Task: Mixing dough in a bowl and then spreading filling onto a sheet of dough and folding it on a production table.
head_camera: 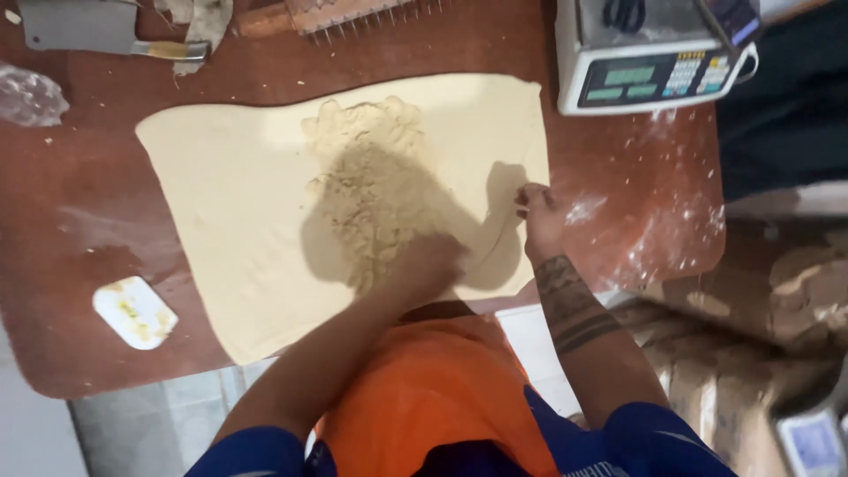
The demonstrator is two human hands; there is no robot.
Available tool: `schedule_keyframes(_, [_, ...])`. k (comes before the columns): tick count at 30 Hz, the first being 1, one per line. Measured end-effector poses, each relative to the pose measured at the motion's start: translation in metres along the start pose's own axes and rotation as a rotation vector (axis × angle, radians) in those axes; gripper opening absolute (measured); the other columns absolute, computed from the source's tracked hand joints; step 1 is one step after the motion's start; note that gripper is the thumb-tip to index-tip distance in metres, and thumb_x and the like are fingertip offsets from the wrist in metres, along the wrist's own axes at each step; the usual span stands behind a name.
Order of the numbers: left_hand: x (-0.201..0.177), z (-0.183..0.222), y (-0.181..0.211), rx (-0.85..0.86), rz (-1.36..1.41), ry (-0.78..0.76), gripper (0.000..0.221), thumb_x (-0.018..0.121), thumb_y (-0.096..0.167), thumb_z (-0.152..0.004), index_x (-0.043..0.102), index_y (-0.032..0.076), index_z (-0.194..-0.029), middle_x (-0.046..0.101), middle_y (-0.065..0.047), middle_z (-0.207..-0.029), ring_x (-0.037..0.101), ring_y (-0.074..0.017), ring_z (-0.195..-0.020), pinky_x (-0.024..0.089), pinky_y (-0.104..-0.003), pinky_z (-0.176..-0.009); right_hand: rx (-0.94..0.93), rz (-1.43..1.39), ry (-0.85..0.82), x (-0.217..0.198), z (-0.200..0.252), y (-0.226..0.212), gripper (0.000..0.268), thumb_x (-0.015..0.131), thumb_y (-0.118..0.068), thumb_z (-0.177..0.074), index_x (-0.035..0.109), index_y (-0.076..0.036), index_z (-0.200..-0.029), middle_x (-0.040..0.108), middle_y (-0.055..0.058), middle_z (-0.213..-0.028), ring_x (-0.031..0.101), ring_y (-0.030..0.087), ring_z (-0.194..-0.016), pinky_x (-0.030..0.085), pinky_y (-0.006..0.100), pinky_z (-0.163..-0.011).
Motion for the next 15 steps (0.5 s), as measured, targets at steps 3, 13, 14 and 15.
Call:
schedule_keyframes(3, [0.010,-0.026,0.107,0.382,0.175,-0.137,0.043,0.075,0.050,-0.080,0.070,0.025,-0.115,0.065,-0.004,-0.106,0.067,-0.0296,-0.095,0.053,-0.046,-0.082,0.074,-0.386,0.075,-0.007,-0.035,-0.040,0.017,0.064,-0.026,-0.088,0.066,-0.012,-0.097,0.064,0.001,-0.082,0.064,0.016,-0.078,0.057,0.035,-0.072])
schedule_keyframes(13, [0.065,-0.055,0.176,0.329,-0.148,-0.200,0.047,0.075,0.048,-0.084,0.062,0.021,-0.120,0.056,-0.011,-0.118,0.062,-0.0353,-0.107,0.050,-0.050,-0.086,-0.077,0.270,-0.019,0.011,-0.184,-0.009,0.053,0.074,-0.028,-0.092,0.051,-0.010,-0.136,0.059,0.003,-0.107,0.066,0.020,-0.100,0.057,0.042,-0.091])
schedule_keyframes(14, [0.039,-0.056,0.183,0.321,-0.142,-0.134,0.032,0.072,0.040,-0.088,0.066,0.019,-0.111,0.056,-0.010,-0.111,0.065,-0.0326,-0.097,0.051,-0.045,-0.077,-0.039,0.300,-0.035,0.010,-0.184,-0.009,0.063,0.075,-0.033,-0.096,0.041,-0.007,-0.143,0.058,0.010,-0.118,0.066,0.024,-0.108,0.057,0.043,-0.095])
schedule_keyframes(15, [0.058,-0.057,0.183,0.305,-0.147,-0.131,0.032,0.072,0.040,-0.088,0.066,0.019,-0.111,0.056,-0.010,-0.111,0.065,-0.0326,-0.097,0.051,-0.045,-0.077,-0.044,0.302,-0.052,0.012,-0.177,-0.019,0.063,0.075,-0.033,-0.096,0.041,-0.007,-0.143,0.058,0.010,-0.118,0.066,0.024,-0.108,0.057,0.043,-0.095])
Point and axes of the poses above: each hand's wrist, its own z-axis away from the middle knuckle, its own x-axis out of the palm, y = z × x, the point moved 6 cm from there along -z, towards the middle knuckle
